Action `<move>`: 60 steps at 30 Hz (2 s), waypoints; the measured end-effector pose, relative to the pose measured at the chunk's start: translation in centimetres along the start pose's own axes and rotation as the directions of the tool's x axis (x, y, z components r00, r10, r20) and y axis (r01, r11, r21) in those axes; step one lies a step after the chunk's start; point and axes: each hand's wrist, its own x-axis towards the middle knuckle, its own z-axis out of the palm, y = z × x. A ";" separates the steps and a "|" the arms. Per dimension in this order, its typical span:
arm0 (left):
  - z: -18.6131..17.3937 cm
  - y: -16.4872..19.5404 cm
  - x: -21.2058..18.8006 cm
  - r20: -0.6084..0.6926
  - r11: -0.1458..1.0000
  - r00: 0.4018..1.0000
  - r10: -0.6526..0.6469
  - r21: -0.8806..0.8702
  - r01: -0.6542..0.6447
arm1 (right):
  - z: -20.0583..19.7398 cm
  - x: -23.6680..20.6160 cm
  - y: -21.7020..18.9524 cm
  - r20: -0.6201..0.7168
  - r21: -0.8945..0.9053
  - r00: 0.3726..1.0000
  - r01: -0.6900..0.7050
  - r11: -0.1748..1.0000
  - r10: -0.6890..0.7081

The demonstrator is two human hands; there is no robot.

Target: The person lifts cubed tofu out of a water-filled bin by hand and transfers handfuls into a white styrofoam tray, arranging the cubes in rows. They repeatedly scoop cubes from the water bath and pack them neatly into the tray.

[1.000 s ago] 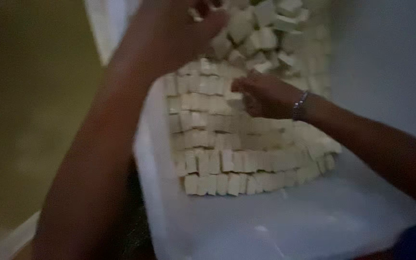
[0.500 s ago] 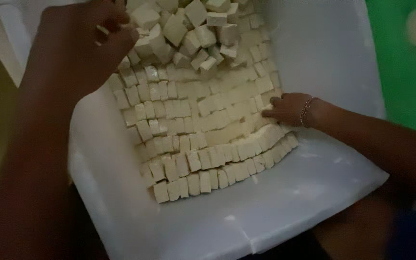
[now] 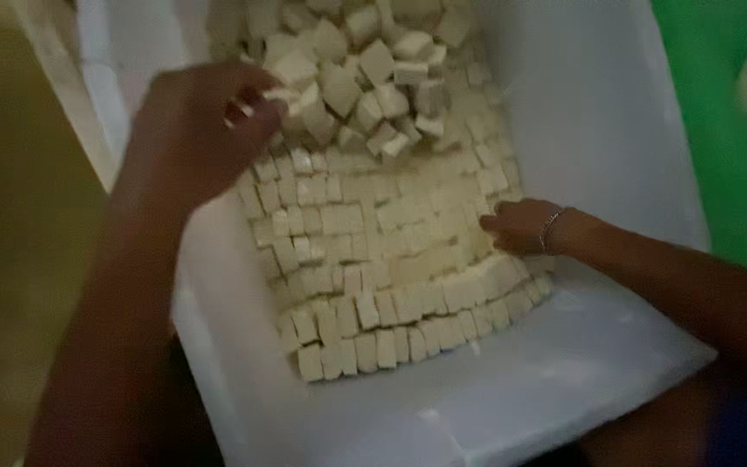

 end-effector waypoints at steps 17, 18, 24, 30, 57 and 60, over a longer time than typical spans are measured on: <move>-0.4 0.8 2.0 0.120 0.980 0.978 -0.169 -0.087 0.180 | -14.9 13.4 1.3 -0.915 -0.017 0.402 -0.069 0.997 0.013; -0.4 0.9 2.1 0.134 0.980 0.976 -0.174 -0.075 0.185 | -14.6 13.5 1.7 -0.934 -0.062 0.355 -0.082 0.995 -0.029; -0.3 0.8 2.1 0.169 0.960 0.956 -0.239 -0.110 0.259 | -17.7 14.1 6.5 -0.903 0.314 0.369 0.217 0.924 0.220; -0.2 0.2 1.9 0.150 0.968 0.974 -0.170 -0.160 0.194 | -19.0 17.3 5.6 -0.904 0.224 0.407 0.195 0.955 0.129; 0.3 -0.9 2.0 0.121 0.966 0.985 -0.126 -0.210 0.149 | -16.8 16.1 4.7 -0.953 0.271 0.114 0.733 0.624 0.280; 0.3 -0.8 1.9 0.109 0.965 0.987 -0.115 -0.222 0.137 | -15.3 13.6 3.9 -0.896 0.427 0.178 0.595 0.681 0.406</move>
